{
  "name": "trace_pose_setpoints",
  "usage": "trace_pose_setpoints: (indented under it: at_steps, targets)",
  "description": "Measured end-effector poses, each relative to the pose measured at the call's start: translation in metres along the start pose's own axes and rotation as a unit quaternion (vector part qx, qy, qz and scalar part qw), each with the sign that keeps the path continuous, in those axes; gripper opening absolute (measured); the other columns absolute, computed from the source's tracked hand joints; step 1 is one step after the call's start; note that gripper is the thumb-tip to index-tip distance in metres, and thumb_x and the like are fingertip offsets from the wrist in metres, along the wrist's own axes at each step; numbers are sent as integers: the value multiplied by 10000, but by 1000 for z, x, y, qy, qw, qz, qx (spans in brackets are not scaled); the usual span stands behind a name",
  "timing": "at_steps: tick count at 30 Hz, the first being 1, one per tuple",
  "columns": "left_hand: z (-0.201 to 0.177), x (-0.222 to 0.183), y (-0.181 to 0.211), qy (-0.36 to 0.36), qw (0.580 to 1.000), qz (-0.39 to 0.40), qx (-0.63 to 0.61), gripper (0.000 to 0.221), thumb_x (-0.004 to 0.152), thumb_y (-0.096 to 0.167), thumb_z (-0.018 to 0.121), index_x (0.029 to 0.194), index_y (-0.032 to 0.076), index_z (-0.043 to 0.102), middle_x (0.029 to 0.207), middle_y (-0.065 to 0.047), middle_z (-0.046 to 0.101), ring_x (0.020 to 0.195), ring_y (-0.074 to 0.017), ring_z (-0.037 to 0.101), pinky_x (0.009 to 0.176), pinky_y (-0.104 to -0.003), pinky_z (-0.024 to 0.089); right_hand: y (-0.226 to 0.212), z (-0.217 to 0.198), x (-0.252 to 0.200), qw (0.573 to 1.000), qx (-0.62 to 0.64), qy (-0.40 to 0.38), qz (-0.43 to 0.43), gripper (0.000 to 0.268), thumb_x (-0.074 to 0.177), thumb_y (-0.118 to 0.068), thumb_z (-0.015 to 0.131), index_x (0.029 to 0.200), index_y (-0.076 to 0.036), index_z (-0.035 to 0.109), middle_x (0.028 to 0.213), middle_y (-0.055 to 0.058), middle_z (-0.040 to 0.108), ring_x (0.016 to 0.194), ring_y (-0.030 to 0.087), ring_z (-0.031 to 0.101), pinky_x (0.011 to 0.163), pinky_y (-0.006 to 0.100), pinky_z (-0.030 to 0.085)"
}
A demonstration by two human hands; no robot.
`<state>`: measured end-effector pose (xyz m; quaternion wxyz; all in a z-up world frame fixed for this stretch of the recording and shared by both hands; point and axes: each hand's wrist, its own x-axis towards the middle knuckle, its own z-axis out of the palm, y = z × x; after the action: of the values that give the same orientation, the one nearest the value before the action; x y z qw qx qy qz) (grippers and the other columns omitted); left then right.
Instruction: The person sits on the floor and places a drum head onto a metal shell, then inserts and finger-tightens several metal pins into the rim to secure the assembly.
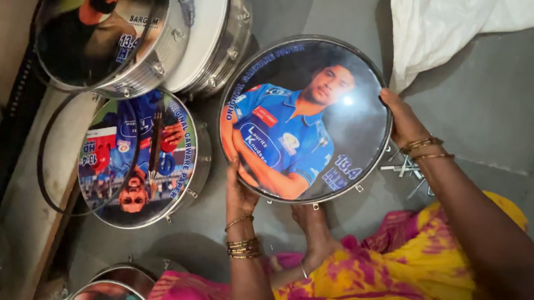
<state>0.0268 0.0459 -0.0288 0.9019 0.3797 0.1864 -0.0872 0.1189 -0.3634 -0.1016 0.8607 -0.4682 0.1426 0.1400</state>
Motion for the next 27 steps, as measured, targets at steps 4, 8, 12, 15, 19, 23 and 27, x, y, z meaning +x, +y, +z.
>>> trace_pose_setpoints:
  at_steps: [4, 8, 12, 15, 19, 23, 27]
  targets:
    - [-2, 1, -1, 18, 1000, -1, 11, 749, 903, 485, 673, 1485, 73, 440, 1404, -94, 587, 1271, -258, 595, 1063, -439, 499, -4, 9, 2, 1000, -6, 4, -11, 506, 966, -484, 639, 1302, -106, 623, 1193, 7, 689, 1050, 135, 666, 920, 332, 547]
    - [-10, -5, -4, 38, 999, -34, 17, 736, 895, 510, 671, 1450, 65, 481, 1371, -99, 619, 1220, -261, 629, 993, -440, 538, -7, 19, -5, 999, 15, -22, -39, 541, 967, -487, 641, 1339, -95, 605, 1226, 4, 688, 1075, 117, 666, 943, 312, 549]
    - [-17, -24, -16, 35, 998, -51, 29, 719, 924, 545, 691, 1435, 74, 505, 1325, -115, 629, 1137, -282, 634, 882, -450, 560, -21, 10, -12, 987, -140, 68, -36, 609, 988, -539, 626, 1378, -71, 625, 1201, 33, 668, 1016, 173, 620, 828, 357, 521]
    - [-20, -38, -26, 28, 998, -50, 24, 717, 872, 553, 691, 1392, 89, 520, 1303, -132, 640, 1121, -307, 658, 870, -492, 595, -28, -13, -25, 980, -168, 97, -41, 615, 994, -580, 562, 1389, -110, 590, 1242, 30, 662, 1043, 186, 656, 806, 350, 577]
    - [-25, -40, -49, 96, 993, -66, 23, 631, 847, 530, 676, 1314, 120, 564, 1255, -92, 629, 1102, -283, 658, 836, -522, 603, -36, -73, -63, 961, -201, 187, -37, 504, 970, -405, 675, 1345, -77, 602, 1186, 65, 692, 950, 196, 723, 714, 330, 609]
    - [-29, -34, -72, 78, 995, -67, -4, 551, 889, 471, 718, 1254, 81, 584, 1218, -126, 609, 1072, -311, 633, 857, -548, 589, -29, -117, -84, 938, -245, 241, -43, 373, 974, -259, 700, 1288, -60, 668, 1087, 52, 714, 871, 189, 719, 678, 330, 578]
    - [-25, -35, -80, 65, 996, -59, -15, 567, 860, 459, 726, 1265, 83, 599, 1243, -134, 614, 1097, -314, 642, 878, -555, 591, -9, -124, -69, 913, -342, 209, -75, 275, 962, -188, 698, 1207, -63, 710, 1056, 87, 731, 867, 204, 718, 668, 358, 579]
